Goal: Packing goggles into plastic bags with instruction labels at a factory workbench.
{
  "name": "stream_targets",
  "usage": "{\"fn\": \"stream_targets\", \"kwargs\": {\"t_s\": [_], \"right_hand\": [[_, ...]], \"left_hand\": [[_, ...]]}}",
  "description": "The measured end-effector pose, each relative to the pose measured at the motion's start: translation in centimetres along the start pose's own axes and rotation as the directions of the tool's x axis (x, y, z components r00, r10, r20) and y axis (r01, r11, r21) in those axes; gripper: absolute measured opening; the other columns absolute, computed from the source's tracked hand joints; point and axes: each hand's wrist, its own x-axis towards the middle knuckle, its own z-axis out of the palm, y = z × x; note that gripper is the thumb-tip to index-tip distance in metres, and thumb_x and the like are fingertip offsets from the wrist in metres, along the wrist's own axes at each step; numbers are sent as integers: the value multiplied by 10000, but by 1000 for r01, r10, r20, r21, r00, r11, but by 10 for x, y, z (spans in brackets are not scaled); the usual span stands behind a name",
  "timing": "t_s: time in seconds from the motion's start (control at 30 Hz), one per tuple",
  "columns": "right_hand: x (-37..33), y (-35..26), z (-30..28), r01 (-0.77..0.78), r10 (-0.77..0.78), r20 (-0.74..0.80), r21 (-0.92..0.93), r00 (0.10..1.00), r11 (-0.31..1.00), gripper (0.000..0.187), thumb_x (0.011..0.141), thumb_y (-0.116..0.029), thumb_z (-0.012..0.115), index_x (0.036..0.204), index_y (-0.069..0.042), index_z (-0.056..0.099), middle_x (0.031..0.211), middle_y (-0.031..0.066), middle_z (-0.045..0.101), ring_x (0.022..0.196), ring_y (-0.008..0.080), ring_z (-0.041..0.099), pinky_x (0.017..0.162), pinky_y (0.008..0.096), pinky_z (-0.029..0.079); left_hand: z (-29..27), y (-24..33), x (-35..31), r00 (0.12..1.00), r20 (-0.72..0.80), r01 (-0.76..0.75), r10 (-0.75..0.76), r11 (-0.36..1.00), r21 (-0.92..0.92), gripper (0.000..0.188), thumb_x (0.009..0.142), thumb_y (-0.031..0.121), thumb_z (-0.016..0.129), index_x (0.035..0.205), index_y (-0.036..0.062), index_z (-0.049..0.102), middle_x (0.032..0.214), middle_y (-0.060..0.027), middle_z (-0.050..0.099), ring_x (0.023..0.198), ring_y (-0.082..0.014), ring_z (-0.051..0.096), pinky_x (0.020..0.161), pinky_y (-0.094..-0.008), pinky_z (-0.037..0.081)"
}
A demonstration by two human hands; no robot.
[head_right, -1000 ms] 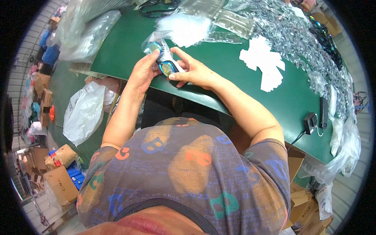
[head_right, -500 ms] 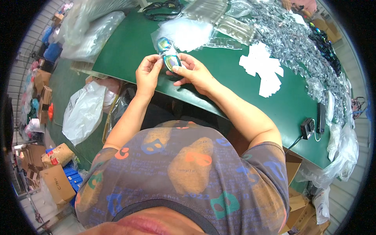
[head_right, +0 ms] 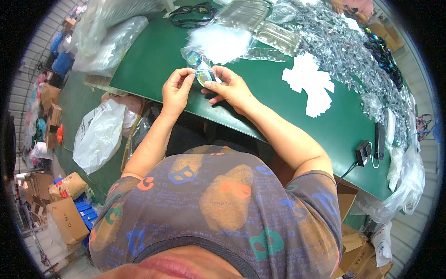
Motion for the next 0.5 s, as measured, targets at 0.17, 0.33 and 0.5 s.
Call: {"fn": "stream_targets", "kwargs": {"t_s": [0.17, 0.33, 0.5], "right_hand": [[5, 7, -2, 33, -30, -44, 77, 999, 996, 297, 944, -159, 705, 1152, -57, 519, 1128, 98, 635, 955, 238, 699, 699, 337, 620], [6, 17, -4, 152, -133, -167, 107, 977, 982, 195, 971, -182, 673, 981, -67, 515, 946, 42, 595, 841, 141, 650, 644, 284, 609], [-2, 12, 5, 187, -173, -169, 70, 970, 980, 203, 981, -184, 662, 939, -67, 501, 937, 50, 609, 817, 116, 639, 637, 260, 583]], "left_hand": [[3, 17, -3, 962, 57, -271, 265, 939, 212, 78, 907, 12, 663, 983, 21, 678, 959, -98, 674, 887, -233, 667, 794, -310, 522], [20, 33, -21, 895, 217, -438, 390, 861, 258, 114, 854, 1, 683, 956, 39, 651, 950, -104, 669, 913, -295, 645, 832, -378, 507], [22, 31, -23, 894, 225, -444, 388, 834, 328, 167, 825, 66, 731, 928, 71, 600, 875, -76, 633, 887, -284, 612, 856, -403, 456]]}}
